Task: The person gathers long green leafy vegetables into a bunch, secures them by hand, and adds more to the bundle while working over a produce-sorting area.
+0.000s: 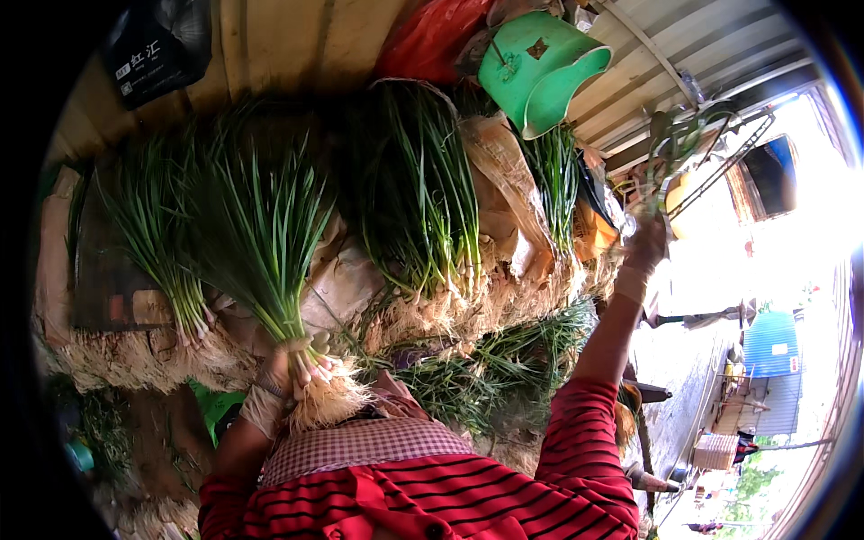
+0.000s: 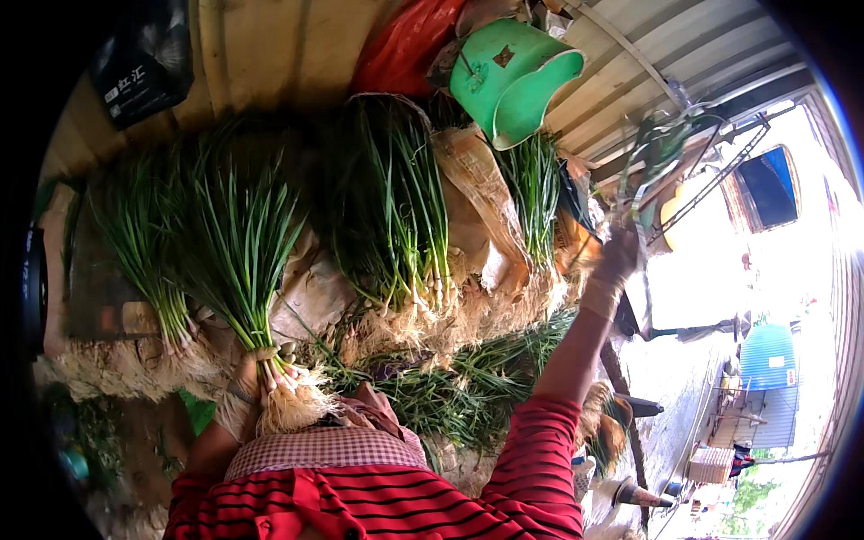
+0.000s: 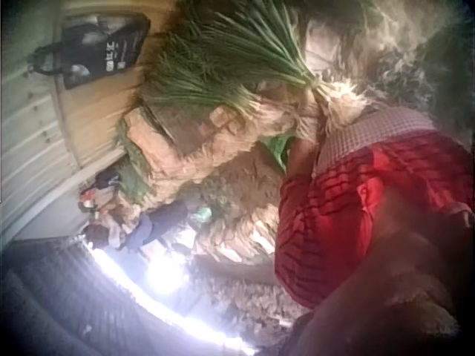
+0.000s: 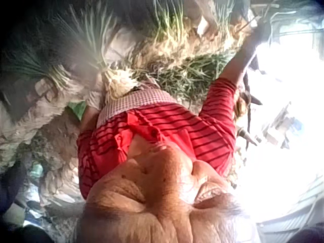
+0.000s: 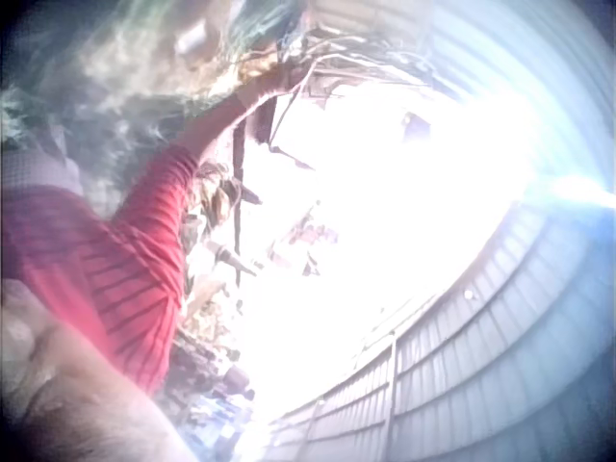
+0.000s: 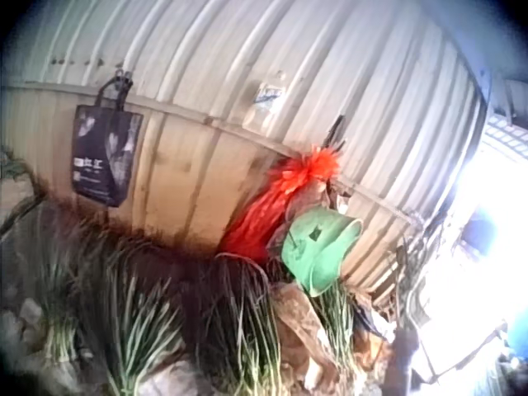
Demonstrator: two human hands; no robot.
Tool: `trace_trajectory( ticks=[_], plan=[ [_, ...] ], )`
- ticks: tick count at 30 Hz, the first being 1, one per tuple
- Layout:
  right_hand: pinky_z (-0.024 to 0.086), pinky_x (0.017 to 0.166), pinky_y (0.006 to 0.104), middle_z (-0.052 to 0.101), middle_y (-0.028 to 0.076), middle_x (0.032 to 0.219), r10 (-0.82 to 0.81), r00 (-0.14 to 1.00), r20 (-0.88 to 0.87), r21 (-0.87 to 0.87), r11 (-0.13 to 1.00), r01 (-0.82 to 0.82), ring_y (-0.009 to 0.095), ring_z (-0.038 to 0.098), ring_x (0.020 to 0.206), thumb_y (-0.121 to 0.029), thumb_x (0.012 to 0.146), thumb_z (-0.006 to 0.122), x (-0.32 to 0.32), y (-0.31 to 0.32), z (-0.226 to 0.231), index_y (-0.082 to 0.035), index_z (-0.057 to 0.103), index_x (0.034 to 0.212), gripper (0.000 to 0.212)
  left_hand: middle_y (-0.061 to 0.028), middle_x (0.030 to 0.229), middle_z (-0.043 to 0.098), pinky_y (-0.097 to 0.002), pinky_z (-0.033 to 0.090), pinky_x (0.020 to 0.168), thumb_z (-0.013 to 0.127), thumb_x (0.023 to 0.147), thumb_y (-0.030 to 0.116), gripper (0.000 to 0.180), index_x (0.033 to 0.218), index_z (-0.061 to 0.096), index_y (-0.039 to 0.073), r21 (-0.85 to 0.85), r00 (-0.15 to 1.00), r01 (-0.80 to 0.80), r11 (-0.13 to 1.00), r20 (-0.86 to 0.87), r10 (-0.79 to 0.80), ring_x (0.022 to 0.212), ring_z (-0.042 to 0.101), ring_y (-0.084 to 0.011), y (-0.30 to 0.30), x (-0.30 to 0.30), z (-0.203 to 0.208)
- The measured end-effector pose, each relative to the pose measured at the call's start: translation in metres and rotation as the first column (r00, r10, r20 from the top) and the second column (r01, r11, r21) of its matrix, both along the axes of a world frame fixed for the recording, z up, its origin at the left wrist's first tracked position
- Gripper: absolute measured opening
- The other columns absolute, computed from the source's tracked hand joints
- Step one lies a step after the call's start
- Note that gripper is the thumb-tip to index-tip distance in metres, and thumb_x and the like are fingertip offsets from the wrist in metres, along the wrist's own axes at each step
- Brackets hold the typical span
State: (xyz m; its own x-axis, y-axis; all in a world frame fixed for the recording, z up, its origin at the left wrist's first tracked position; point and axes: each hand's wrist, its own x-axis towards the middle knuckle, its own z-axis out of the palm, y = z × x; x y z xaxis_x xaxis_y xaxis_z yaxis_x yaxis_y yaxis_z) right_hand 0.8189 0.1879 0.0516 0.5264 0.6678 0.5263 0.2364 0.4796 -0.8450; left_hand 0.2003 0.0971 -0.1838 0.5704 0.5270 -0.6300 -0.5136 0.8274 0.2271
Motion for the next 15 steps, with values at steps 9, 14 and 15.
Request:
trace_trajectory(
  ticks=[9,14,15],
  plan=[
    [0.037,0.094,0.0388,0.04,0.016,0.124,0.359,0.861,0.36,-0.775,0.629,0.061,0.031,0.038,0.114,-0.031,0.064,0.072,-0.246,0.003,-0.158,-0.014,0.03,0.132,0.082,-0.0169,0.075,0.06,-0.056,0.046,0.069,0.06,0.07,0.016,0.018,0.082,0.054,0.003,0.125,0.956,-0.104,0.987,0.288,0.065,0.073,0.061,-0.0338,-0.005,0.008,0.051],
    [0.037,0.094,0.0397,0.028,0.021,0.133,0.467,0.447,0.763,-0.642,0.627,0.441,0.036,0.039,0.113,-0.018,0.065,0.067,-0.244,0.041,-0.221,-0.013,0.022,0.135,0.083,-0.0126,0.07,0.059,-0.0403,0.046,0.074,0.058,0.075,0.021,0.019,0.076,0.054,0.002,0.176,0.994,-0.073,0.982,0.088,0.059,0.067,0.06,-0.0266,0.002,0.016,0.048],
    [0.042,0.089,0.0368,0.036,0.019,0.128,0.385,0.784,0.487,-0.731,0.672,0.124,0.033,0.046,0.105,-0.007,0.066,0.064,-0.24,0.048,-0.217,-0.011,0.027,0.132,0.076,-0.0128,0.071,0.059,-0.0399,0.046,0.075,0.058,0.075,0.021,0.019,0.074,0.054,0.003,0.222,0.995,-0.074,0.972,0.081,0.057,0.067,0.06,-0.0263,0.001,0.011,0.05]
  ],
)
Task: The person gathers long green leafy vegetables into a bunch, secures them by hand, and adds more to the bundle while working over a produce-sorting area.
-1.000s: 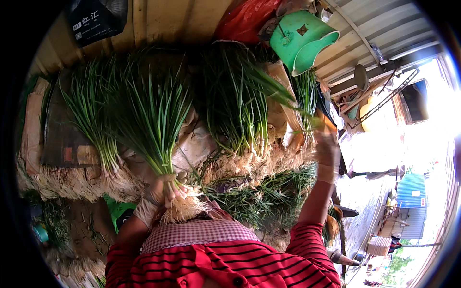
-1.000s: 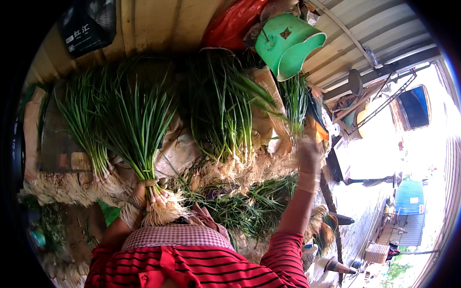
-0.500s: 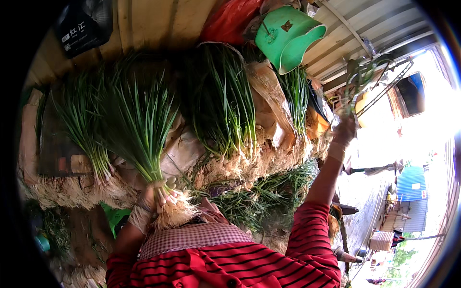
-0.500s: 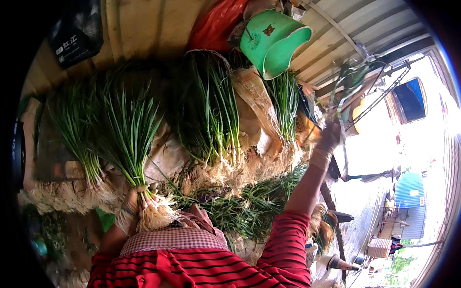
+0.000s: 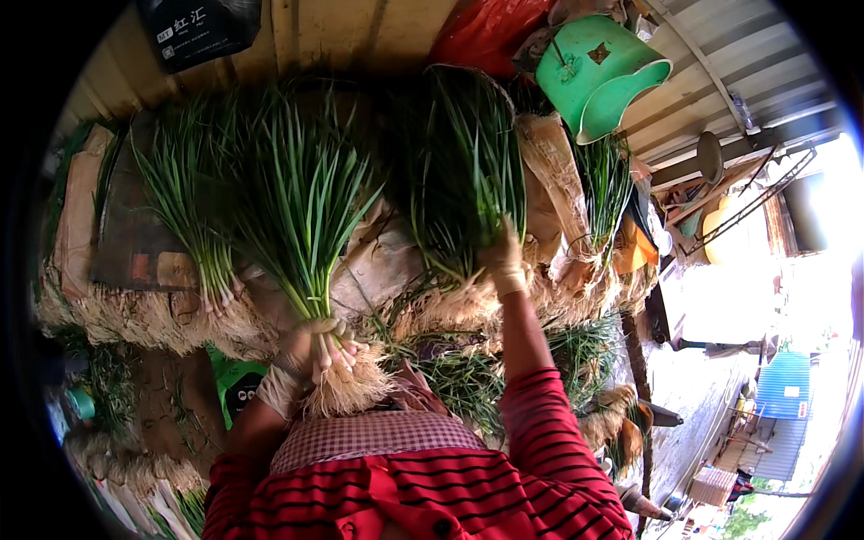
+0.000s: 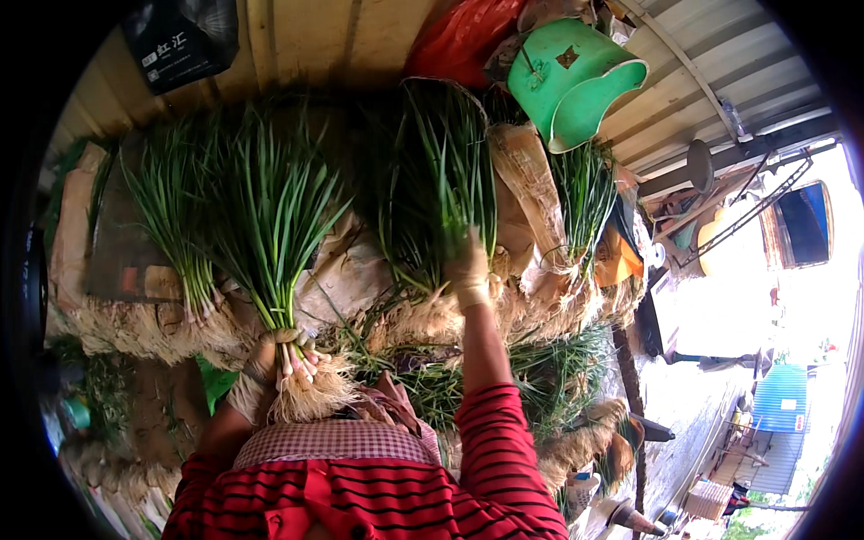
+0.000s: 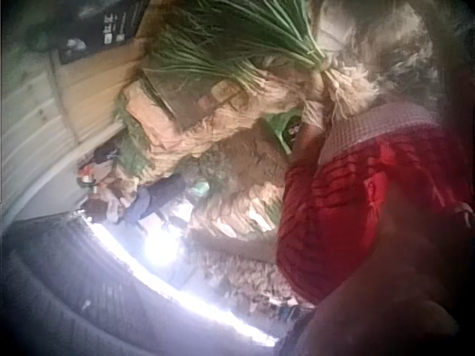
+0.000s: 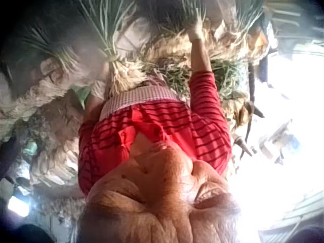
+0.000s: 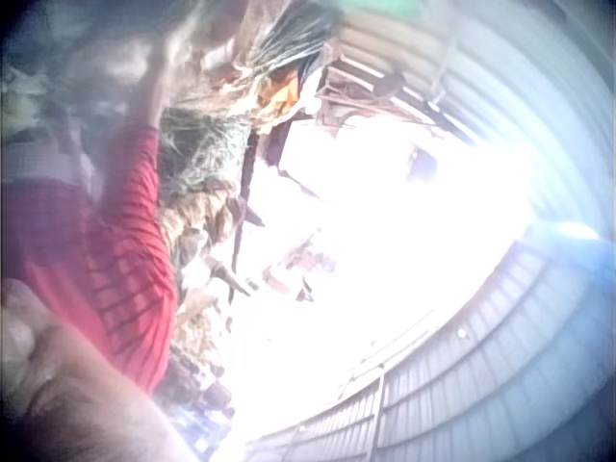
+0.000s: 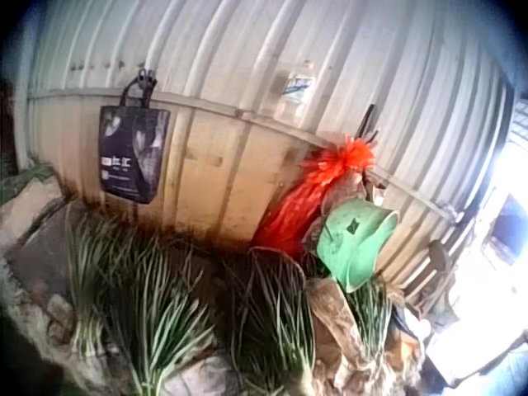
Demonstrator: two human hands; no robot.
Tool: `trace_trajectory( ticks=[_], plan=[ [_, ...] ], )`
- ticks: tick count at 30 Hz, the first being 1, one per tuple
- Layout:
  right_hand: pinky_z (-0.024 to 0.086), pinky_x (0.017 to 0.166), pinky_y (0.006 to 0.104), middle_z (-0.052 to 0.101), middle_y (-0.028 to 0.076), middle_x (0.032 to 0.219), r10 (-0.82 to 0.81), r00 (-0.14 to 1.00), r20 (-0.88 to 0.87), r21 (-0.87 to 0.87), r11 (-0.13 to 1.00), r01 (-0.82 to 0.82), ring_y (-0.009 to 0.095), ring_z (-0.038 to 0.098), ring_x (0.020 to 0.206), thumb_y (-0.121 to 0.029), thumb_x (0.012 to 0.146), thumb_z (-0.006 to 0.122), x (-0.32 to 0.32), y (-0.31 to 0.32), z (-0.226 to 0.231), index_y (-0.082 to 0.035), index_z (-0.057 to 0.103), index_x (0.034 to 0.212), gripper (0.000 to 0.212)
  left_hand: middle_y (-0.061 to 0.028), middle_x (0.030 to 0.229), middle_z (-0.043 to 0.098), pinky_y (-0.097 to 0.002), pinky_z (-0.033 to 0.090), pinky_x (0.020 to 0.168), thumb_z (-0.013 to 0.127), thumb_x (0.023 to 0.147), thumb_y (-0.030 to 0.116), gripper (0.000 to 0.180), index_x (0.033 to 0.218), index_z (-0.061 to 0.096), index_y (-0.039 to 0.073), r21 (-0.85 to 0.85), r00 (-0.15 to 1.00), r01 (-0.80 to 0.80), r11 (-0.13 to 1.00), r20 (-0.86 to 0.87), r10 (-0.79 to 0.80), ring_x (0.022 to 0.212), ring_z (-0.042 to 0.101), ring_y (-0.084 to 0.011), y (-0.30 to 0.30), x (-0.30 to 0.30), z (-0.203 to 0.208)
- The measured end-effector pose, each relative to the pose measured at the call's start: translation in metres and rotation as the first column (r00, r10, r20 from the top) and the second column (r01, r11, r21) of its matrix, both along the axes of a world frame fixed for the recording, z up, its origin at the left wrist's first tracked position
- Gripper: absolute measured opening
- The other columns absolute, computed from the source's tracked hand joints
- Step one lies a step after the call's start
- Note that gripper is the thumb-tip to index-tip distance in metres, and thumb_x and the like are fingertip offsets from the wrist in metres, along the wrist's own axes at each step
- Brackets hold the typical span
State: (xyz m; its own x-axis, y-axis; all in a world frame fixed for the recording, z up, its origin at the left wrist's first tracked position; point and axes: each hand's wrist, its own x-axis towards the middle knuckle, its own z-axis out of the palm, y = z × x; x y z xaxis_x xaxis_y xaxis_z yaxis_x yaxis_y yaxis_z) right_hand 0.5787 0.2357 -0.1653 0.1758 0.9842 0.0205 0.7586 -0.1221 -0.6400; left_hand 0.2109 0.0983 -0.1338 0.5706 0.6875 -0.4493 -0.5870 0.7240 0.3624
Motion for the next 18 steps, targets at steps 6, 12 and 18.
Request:
trace_trajectory(
  ticks=[6,12,18],
  plan=[
    [0.053,0.07,0.0359,0.057,0.008,0.1,0.268,0.474,-0.839,0.324,0.945,0.04,0.02,0.057,0.087,0.012,0.071,0.053,-0.049,-0.015,0.124,-0.01,0.049,0.117,0.05,-0.0043,0.064,0.051,-0.0586,0.043,0.08,0.062,0.07,0.014,0.015,0.076,0.05,0.006,0.059,0.995,-0.102,0.993,-0.001,0.102,0.058,0.06,-0.0265,-0.01,-0.034,0.038],
    [0.046,0.082,0.0264,0.054,0.015,0.113,0.295,0.877,-0.379,-0.461,0.762,-0.455,0.019,0.056,0.095,-0.009,0.078,0.06,-0.102,0.012,0.109,0.0,0.043,0.122,0.048,-0.0064,0.068,0.054,-0.0435,0.048,0.076,0.06,0.074,0.017,0.016,0.077,0.053,0.003,-0.076,0.996,-0.074,0.994,-0.057,0.07,0.066,0.059,-0.0248,0.004,-0.039,-0.008],
    [0.05,0.072,0.0234,0.062,0.007,0.097,0.02,0.767,-0.642,-0.296,0.916,-0.271,0.014,0.061,0.083,-0.011,0.077,0.063,-0.056,-0.017,0.069,-0.009,0.058,0.105,0.029,-0.0075,0.071,0.055,-0.0412,0.049,0.071,0.064,0.071,0.018,0.019,0.072,0.055,0.001,-0.096,0.989,-0.073,0.993,-0.137,0.06,0.065,0.057,-0.0244,-0.005,-0.043,-0.027]
  ],
)
